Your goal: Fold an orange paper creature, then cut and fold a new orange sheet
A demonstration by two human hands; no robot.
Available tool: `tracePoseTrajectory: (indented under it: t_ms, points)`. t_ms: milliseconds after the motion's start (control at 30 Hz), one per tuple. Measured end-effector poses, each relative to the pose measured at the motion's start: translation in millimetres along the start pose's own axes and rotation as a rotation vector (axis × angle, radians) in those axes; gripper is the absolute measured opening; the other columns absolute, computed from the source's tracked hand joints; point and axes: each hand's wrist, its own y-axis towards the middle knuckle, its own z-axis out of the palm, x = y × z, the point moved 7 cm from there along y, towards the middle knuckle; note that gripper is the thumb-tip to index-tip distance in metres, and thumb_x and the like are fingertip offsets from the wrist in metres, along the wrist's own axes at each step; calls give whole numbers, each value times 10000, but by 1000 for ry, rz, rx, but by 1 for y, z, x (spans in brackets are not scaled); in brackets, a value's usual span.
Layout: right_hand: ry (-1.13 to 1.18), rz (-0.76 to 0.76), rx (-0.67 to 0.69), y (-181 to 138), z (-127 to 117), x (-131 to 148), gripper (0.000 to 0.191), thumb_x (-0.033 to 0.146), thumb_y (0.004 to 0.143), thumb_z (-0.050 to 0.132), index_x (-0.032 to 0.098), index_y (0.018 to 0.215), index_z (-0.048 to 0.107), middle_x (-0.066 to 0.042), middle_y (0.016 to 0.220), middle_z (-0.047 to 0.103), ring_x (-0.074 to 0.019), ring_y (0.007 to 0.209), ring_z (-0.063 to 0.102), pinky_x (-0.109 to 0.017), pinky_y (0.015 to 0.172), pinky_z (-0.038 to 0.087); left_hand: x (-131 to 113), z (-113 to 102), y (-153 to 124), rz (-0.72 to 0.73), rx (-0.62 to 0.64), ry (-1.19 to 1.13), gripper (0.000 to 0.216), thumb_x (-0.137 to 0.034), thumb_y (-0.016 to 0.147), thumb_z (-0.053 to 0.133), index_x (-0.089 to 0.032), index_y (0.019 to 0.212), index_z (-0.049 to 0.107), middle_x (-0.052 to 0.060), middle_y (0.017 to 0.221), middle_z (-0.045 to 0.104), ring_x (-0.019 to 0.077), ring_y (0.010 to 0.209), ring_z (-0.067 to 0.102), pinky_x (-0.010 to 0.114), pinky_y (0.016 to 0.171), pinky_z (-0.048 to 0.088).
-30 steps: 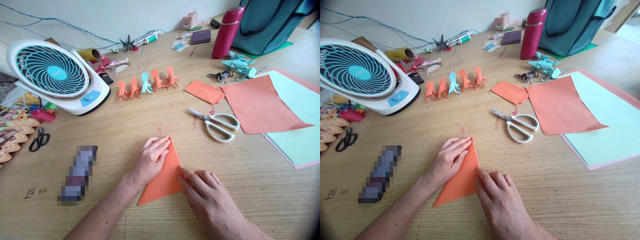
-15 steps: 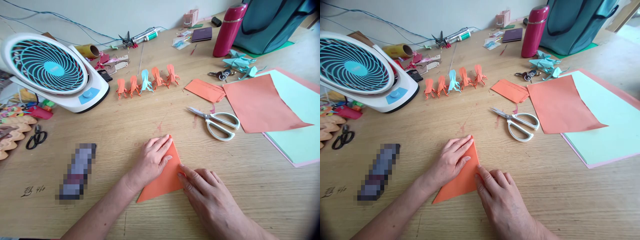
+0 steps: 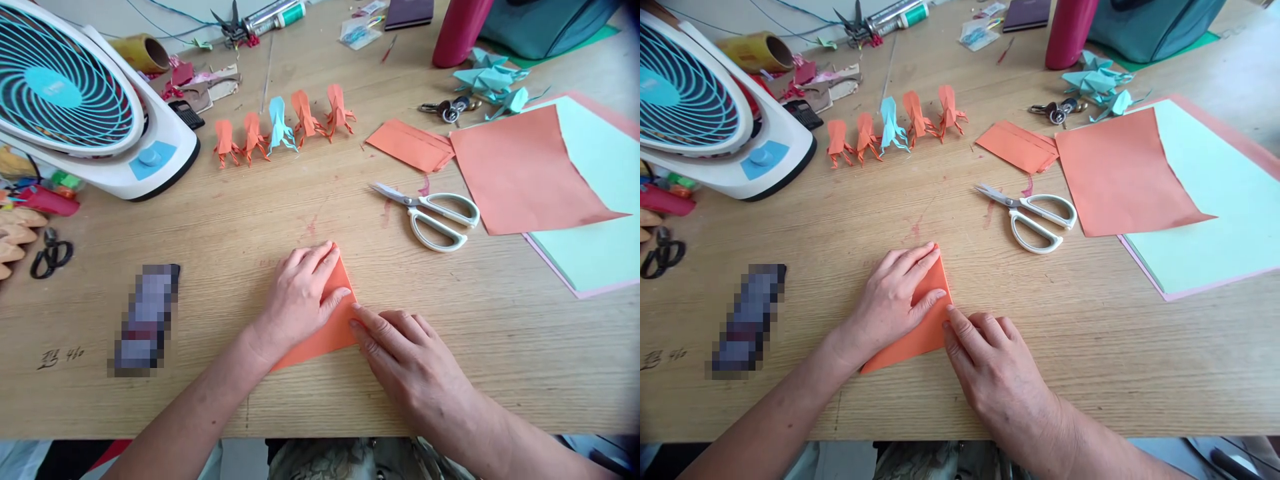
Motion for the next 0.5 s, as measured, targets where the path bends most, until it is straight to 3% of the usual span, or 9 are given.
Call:
tracePoseTrajectory:
  t_ms: [500]
  points:
    - [37, -39, -30, -16, -10, 1, 363, 107, 977, 360, 8, 1177, 647, -178, 1288, 620, -292, 1048, 549, -394, 769, 486, -3, 2, 3, -60, 2, 9, 576, -452, 879, 575, -127, 1345, 483, 116, 1371, 532, 307, 1166, 474, 458, 984, 403]
